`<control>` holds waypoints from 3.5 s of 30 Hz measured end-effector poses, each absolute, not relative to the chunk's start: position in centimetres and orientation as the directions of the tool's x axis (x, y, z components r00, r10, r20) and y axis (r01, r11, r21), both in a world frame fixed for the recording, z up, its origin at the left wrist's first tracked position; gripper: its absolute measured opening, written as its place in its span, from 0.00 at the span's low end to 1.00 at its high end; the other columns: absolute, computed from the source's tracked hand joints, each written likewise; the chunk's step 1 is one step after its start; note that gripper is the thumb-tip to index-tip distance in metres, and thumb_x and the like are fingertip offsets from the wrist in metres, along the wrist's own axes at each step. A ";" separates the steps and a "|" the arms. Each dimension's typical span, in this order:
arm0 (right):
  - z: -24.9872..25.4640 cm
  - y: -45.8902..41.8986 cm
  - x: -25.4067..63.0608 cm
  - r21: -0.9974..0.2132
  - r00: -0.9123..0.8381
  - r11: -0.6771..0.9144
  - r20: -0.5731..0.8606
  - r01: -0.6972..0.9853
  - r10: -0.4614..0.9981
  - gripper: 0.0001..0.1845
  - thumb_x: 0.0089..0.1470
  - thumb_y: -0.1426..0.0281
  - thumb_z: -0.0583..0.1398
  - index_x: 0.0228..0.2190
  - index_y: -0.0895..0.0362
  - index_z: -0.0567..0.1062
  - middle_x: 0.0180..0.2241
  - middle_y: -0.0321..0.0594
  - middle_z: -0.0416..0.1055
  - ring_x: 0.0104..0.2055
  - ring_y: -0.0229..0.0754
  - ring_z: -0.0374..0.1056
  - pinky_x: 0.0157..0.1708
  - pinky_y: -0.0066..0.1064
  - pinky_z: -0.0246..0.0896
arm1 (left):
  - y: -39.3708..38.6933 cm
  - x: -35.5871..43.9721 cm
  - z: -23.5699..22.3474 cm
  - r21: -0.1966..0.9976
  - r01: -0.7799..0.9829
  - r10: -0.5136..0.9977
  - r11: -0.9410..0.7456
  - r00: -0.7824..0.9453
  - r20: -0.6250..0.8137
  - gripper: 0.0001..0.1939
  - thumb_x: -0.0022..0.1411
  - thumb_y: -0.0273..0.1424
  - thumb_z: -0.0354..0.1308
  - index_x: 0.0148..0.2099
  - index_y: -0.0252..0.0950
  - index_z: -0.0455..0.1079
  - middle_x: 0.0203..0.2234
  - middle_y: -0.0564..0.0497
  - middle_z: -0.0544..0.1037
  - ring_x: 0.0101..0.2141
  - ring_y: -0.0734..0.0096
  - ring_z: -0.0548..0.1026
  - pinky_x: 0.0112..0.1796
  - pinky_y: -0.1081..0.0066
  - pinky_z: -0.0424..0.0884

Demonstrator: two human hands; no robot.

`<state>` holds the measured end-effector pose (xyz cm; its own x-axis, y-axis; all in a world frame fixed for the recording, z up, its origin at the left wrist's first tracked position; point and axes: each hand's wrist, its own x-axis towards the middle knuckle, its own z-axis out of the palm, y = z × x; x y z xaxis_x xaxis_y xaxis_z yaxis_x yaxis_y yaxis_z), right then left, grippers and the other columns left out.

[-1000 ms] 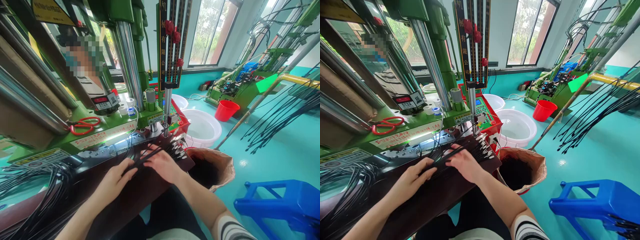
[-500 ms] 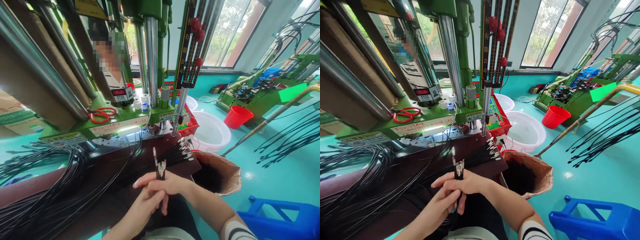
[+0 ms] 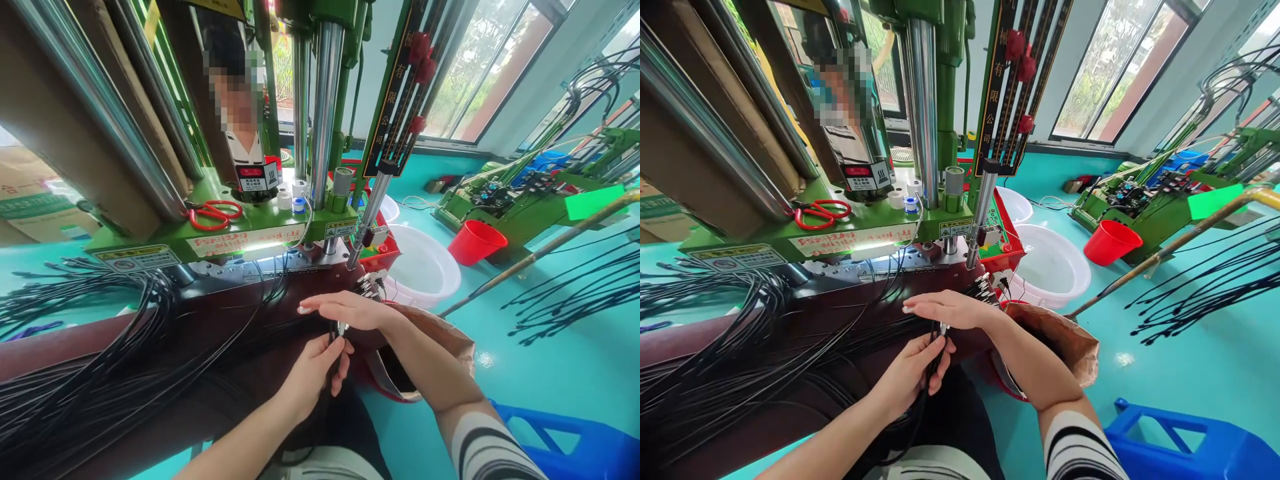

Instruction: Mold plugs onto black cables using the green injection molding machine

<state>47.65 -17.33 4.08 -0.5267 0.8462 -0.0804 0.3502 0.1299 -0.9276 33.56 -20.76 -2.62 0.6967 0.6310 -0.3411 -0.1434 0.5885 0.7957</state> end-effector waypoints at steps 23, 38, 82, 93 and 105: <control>-2.6 -8.4 47.7 -0.251 -0.140 0.134 -0.004 0.959 0.990 0.19 0.53 0.81 0.48 0.47 0.68 0.64 0.48 0.58 0.64 0.54 0.51 0.56 0.53 0.43 0.47 | -17.0 32.4 -3.7 0.819 -0.355 0.871 0.451 0.375 -0.317 0.17 0.49 0.41 0.60 0.31 0.36 0.58 0.16 0.61 0.60 0.15 0.85 0.54 0.16 0.80 0.47; -2.2 -18.3 48.1 -0.828 -0.094 -0.288 -0.375 0.481 0.922 0.12 0.47 0.73 0.49 0.36 0.58 0.64 0.15 0.24 0.54 0.09 0.28 0.48 0.06 0.20 0.43 | -18.3 31.4 -4.8 0.836 -0.236 0.813 0.496 0.463 -0.352 0.19 0.48 0.42 0.60 0.28 0.38 0.53 0.12 0.65 0.53 0.12 0.88 0.48 0.14 0.81 0.42; -4.8 -23.4 46.8 -0.963 0.109 -0.253 -0.262 -0.092 0.959 0.28 0.54 0.59 0.54 0.54 0.56 0.63 0.18 0.30 0.59 0.12 0.26 0.49 0.08 0.18 0.43 | -17.9 32.7 -4.4 0.972 0.157 0.870 0.174 0.437 -0.227 0.11 0.50 0.36 0.56 0.23 0.35 0.60 0.11 0.60 0.58 0.15 0.81 0.55 0.18 0.78 0.51; -5.1 -23.4 46.8 -0.954 0.129 -0.247 -0.270 -0.170 0.954 0.27 0.53 0.58 0.55 0.53 0.54 0.64 0.18 0.29 0.58 0.13 0.26 0.49 0.08 0.17 0.42 | -17.6 31.8 -4.7 0.991 0.061 0.948 0.117 0.290 -0.130 0.17 0.57 0.43 0.49 0.33 0.33 0.67 0.13 0.58 0.61 0.16 0.78 0.59 0.18 0.77 0.55; -4.6 -23.2 47.3 -0.951 0.051 -0.279 -0.288 -0.134 0.956 0.28 0.52 0.58 0.56 0.53 0.55 0.65 0.18 0.30 0.58 0.12 0.26 0.49 0.08 0.17 0.40 | -17.6 32.5 -5.1 0.985 0.086 0.929 0.147 0.329 -0.167 0.13 0.51 0.38 0.56 0.24 0.35 0.61 0.12 0.60 0.59 0.16 0.81 0.56 0.19 0.77 0.53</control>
<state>47.27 -23.23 -4.62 0.0513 0.9562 -0.2881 -0.1339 -0.2793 -0.9508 32.49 -17.64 -5.12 0.3294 0.9293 -0.1672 0.0858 0.1469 0.9854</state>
